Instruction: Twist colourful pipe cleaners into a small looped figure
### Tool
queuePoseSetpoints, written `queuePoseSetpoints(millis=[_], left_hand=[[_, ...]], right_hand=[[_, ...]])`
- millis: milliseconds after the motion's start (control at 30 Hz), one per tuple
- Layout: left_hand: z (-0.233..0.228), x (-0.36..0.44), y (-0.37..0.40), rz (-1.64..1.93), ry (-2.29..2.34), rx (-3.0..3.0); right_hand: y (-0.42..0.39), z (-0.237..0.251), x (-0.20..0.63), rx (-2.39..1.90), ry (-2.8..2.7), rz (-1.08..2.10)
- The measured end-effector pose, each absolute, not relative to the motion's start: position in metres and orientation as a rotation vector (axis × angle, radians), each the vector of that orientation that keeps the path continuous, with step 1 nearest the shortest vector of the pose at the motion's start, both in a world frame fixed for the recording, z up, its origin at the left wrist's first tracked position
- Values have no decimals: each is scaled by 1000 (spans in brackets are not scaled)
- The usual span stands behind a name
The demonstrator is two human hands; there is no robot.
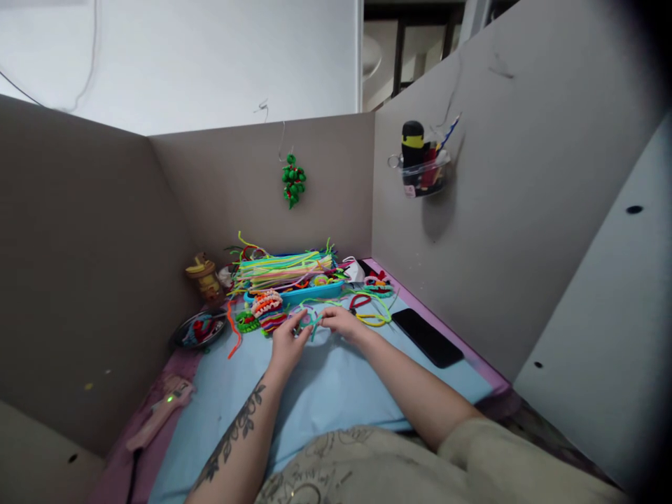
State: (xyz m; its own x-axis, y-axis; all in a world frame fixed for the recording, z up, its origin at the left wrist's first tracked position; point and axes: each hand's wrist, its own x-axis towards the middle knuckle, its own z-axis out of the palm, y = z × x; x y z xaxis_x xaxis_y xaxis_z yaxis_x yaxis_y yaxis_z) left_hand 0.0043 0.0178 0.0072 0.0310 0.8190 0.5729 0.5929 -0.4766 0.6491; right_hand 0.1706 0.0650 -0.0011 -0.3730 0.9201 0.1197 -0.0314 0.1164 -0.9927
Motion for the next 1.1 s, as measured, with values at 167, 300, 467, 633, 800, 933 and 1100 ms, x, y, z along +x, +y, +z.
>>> queuePoseSetpoints(millis=[167, 300, 467, 633, 800, 933, 1100], left_hand=[[6, 3, 20, 1461, 1496, 2049], [4, 3, 20, 1448, 1467, 2077], [6, 6, 17, 1515, 1478, 1975], [16, 7, 12, 1647, 1482, 1713], [24, 8, 9, 1700, 1435, 1599], [24, 7, 9, 1672, 1421, 1597], [20, 6, 11, 1667, 1398, 1634]], right_hand=[[56, 1, 171, -778, -1501, 1674], [50, 1, 164, -756, -1488, 1687], [48, -2, 154, -866, -1411, 1537], [44, -2, 147, -886, -1459, 1438], [34, -2, 147, -782, -1903, 1149], [30, -1, 151, -759, -2147, 795], [31, 9, 153, -908, -1832, 655]])
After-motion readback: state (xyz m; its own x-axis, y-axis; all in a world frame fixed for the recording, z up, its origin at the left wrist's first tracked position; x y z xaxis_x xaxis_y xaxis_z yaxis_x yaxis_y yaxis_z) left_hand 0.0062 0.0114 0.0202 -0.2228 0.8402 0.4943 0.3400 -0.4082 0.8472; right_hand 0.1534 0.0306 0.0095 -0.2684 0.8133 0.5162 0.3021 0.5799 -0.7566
